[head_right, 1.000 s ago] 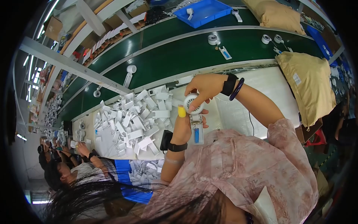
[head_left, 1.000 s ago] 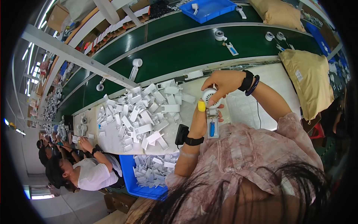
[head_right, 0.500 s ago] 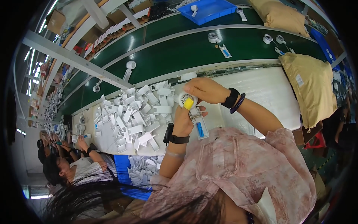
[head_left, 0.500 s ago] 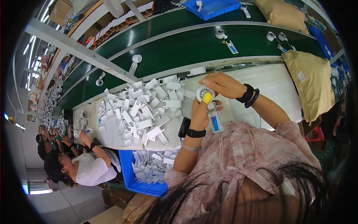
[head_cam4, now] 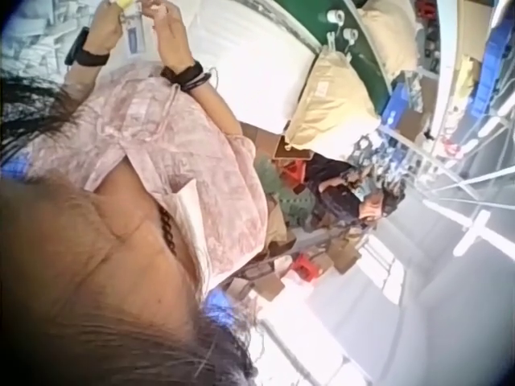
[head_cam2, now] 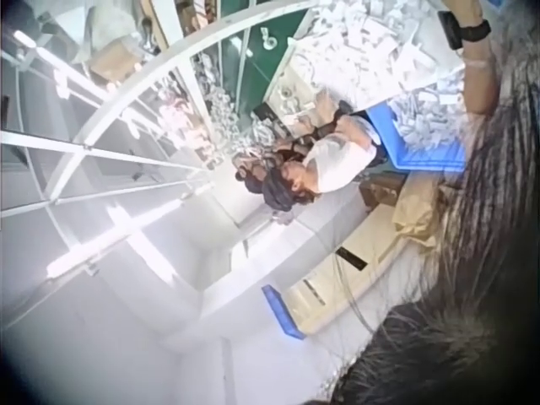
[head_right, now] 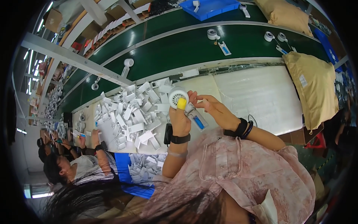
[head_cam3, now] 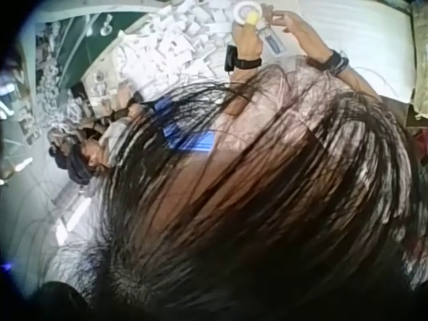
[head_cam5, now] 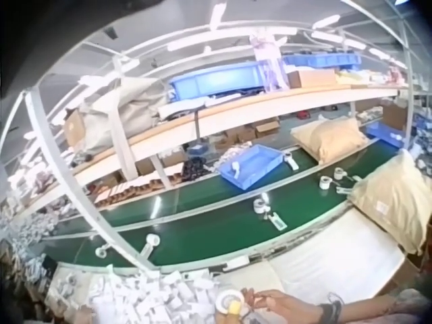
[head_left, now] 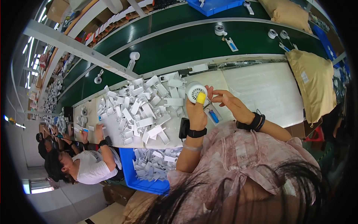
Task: The person picks up a white plastic housing and a battery, fits the battery into the housing, and presses a white fan component onto the assembly. They then snap a white plastic cover onto the housing and place the completed fan onto the green conveyor belt.
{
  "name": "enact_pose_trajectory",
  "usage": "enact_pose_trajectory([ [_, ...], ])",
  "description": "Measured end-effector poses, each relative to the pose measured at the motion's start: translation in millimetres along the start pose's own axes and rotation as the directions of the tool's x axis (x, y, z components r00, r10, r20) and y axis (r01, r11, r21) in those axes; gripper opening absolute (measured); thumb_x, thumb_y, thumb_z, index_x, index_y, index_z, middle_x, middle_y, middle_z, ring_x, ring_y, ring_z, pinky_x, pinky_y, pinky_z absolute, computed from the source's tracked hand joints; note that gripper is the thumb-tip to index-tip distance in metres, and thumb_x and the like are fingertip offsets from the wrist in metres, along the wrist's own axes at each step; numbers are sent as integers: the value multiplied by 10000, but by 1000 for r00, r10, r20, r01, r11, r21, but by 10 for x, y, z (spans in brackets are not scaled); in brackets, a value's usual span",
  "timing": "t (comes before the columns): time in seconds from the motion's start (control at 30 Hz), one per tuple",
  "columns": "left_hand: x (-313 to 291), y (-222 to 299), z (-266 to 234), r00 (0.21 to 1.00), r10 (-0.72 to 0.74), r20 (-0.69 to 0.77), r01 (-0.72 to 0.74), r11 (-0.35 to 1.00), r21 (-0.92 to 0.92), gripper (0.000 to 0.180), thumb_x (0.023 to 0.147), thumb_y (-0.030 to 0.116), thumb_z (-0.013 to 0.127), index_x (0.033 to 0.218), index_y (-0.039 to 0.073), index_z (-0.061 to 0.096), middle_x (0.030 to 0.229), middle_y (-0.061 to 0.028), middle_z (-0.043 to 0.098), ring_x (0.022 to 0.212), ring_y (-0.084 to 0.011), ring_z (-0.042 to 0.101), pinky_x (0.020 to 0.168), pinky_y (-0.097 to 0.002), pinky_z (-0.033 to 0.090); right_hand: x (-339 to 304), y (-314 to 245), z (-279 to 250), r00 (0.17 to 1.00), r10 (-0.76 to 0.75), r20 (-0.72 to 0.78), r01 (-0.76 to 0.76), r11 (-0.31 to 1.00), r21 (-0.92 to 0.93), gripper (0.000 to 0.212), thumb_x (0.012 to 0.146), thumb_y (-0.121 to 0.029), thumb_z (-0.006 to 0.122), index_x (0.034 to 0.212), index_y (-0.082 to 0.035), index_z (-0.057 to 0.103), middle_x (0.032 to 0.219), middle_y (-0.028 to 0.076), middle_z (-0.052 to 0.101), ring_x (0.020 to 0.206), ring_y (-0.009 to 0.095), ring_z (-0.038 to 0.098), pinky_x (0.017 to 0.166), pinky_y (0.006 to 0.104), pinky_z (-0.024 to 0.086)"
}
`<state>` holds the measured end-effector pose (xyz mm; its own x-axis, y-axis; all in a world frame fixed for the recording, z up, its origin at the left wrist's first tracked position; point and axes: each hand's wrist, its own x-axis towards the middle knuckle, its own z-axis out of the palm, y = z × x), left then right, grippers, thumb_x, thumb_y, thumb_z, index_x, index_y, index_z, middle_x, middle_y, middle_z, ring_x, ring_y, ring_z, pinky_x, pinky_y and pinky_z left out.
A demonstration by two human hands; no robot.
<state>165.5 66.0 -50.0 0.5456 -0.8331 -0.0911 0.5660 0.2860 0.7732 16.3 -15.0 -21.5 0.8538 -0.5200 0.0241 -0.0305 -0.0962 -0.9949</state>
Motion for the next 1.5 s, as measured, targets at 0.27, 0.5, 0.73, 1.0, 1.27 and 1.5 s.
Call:
enact_pose_trajectory([
  [0.27,16,-30,49,990,82,-118,-77,996,41,406,942,135,583,1274,-46,434,1206,-206,586,1117,-356,610,953,-428,511,-7,230,132,1000,5,13,-7,983,185,549,1009,-412,410,1364,6,436,1453,136,400,1254,239,455,1014,371,389],
  [0.5,207,-156,-205,972,39,-232,-48,998,-31,416,960,176,564,1286,-46,432,1222,-204,571,1122,-344,603,978,-436,503,261,375,144,937,-341,76,338,827,-449,483,1015,-359,358,1278,13,520,1396,212,424,1256,349,444,1059,451,335],
  [0.73,336,-40,-548,953,64,-296,-79,996,-37,485,966,265,576,1314,-32,416,1271,-236,536,1167,-369,571,999,-471,490,1298,1115,-560,970,-226,-89,97,695,-712,344,854,-118,639,1181,-34,576,1198,165,583,1137,355,533,972,409,434],
  [1.0,549,-34,-679,927,17,-375,-63,992,-109,394,964,160,564,1291,-24,445,1229,-199,577,1112,-335,612,964,-420,510,2077,1719,-552,948,-315,32,151,358,-921,332,805,-160,653,1115,-47,612,1209,118,592,1197,297,507,1041,404,377],
  [1.27,711,-30,-836,922,77,-380,-94,995,-25,509,956,272,595,1323,-30,415,1289,-221,533,1172,-362,565,1016,-469,476,1851,1722,-435,945,-248,211,296,384,-874,238,761,-156,653,988,-87,657,1001,55,597,1015,264,553,899,403,428],
  [1.5,662,-7,-838,919,89,-384,-110,993,-34,527,946,275,610,1328,-28,408,1278,-219,540,1163,-354,573,1016,-467,476,1488,1415,-100,934,-277,224,303,286,-909,283,734,-277,716,889,-46,663,1083,77,598,1054,245,535,884,400,428],
])
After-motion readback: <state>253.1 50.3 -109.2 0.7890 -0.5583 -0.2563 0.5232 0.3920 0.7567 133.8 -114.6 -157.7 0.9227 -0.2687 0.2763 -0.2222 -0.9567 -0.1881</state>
